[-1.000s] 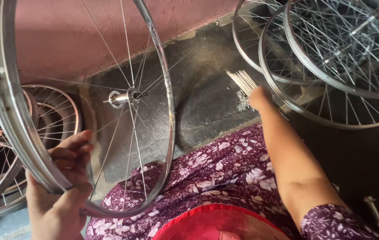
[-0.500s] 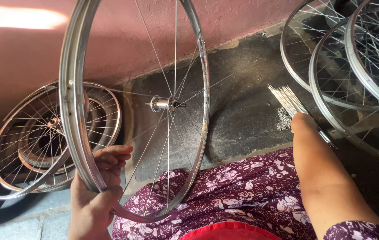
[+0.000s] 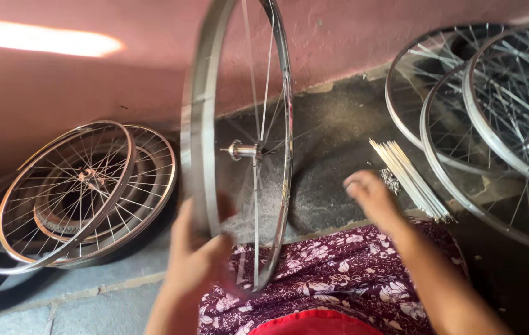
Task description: The person is assembling a bicycle wheel by inserting spokes into the hub and rim. They hold the wheel upright, pick up individual spokes, and thread them through the hub and rim holes, repeating the process for multiple spokes.
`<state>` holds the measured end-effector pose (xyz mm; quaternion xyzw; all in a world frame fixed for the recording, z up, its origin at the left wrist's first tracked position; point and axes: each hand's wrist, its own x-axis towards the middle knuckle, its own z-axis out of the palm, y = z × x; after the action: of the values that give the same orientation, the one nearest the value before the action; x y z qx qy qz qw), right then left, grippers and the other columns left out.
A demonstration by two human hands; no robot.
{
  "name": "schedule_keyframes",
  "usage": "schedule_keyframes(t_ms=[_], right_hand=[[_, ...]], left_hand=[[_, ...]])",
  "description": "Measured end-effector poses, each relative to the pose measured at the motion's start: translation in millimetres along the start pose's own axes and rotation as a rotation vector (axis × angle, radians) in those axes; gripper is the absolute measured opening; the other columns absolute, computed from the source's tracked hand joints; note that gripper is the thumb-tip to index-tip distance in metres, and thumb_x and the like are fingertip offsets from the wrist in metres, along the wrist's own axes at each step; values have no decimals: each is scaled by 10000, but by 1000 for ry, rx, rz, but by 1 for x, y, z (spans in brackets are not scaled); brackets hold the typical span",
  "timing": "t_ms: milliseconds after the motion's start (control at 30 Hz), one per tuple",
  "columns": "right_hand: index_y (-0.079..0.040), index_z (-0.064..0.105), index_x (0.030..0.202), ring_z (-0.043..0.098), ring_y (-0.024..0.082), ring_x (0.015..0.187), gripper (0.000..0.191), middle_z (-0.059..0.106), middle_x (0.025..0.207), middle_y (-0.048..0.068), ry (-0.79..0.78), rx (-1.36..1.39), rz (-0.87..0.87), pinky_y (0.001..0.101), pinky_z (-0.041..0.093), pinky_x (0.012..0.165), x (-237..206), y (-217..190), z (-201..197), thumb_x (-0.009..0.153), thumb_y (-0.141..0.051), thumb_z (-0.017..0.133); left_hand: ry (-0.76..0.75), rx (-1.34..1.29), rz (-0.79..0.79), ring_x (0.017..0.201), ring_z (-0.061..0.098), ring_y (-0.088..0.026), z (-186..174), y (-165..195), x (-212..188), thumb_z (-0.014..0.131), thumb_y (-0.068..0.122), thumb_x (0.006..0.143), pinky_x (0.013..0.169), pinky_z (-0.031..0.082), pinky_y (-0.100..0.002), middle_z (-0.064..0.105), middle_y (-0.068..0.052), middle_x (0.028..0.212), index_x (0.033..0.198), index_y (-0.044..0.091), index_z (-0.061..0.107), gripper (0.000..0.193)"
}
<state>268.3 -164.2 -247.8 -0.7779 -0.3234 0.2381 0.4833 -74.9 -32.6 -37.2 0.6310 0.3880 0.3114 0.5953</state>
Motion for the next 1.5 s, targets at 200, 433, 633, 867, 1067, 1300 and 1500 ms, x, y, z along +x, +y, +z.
schedule_keyframes(t_ms=[200, 433, 633, 867, 1067, 1300, 1500], right_hand=[[-66, 648, 943, 571, 263, 1361, 148, 600, 1381, 137, -462, 462, -333, 406, 508, 1117, -141, -71, 40, 1016, -168, 570], [1, 731, 1110, 629, 304, 1220, 158, 617, 1268, 150, -432, 306, -727, 447, 536, 1020, -163, -70, 50, 978, -63, 672], [34, 723, 1105, 669, 318, 1179, 186, 645, 1239, 171, -459, 322, -723, 438, 553, 990, -172, -63, 43, 953, -26, 635], [-35, 762, 1026, 690, 200, 989, 122, 670, 1116, 101, -362, 496, -742, 331, 633, 826, -163, -77, 56, 963, -101, 681], [-88, 757, 1064, 623, 135, 862, 133, 614, 970, 27, -427, 451, -745, 297, 578, 732, -170, -89, 47, 1004, -157, 661], [-91, 753, 1073, 647, 148, 918, 136, 630, 1004, 40, -333, 388, -800, 292, 580, 764, -176, -98, 45, 1003, -157, 656], [-100, 769, 1061, 658, 127, 880, 145, 642, 981, 31, -328, 409, -721, 278, 589, 740, -174, -89, 48, 1001, -169, 656]], left_hand=[[-87, -222, 199, 763, 610, -132, 98, -1, 2, 602, -43, 694, 608, 528, -300, 588, -19, 934, 1257, 144, 508, 600], [83, -170, 499, 867, 520, -139, 136, -27, -24, 612, -37, 738, 775, 487, -292, 511, -49, 972, 1152, 37, 532, 429], [122, -164, 546, 859, 498, -184, 136, -38, -47, 606, -24, 741, 760, 467, -361, 475, -69, 969, 1113, 36, 518, 387], [-240, -84, 532, 1024, 612, -214, 83, -30, -4, 608, 80, 836, 932, 502, -375, 640, -65, 1054, 1103, 27, 648, 275], [-649, -362, 476, 1169, 661, -192, 44, -41, 29, 553, 115, 1019, 1036, 528, -346, 695, -123, 1299, 1271, 0, 676, 303], [-574, -339, 408, 911, 659, -178, 51, -55, 52, 657, 72, 1025, 767, 488, -314, 774, -140, 1046, 1191, -55, 755, 231], [-660, -446, 497, 1025, 726, -158, 62, -48, 57, 689, 134, 1002, 928, 599, -319, 759, -83, 1069, 1116, 30, 748, 165]])
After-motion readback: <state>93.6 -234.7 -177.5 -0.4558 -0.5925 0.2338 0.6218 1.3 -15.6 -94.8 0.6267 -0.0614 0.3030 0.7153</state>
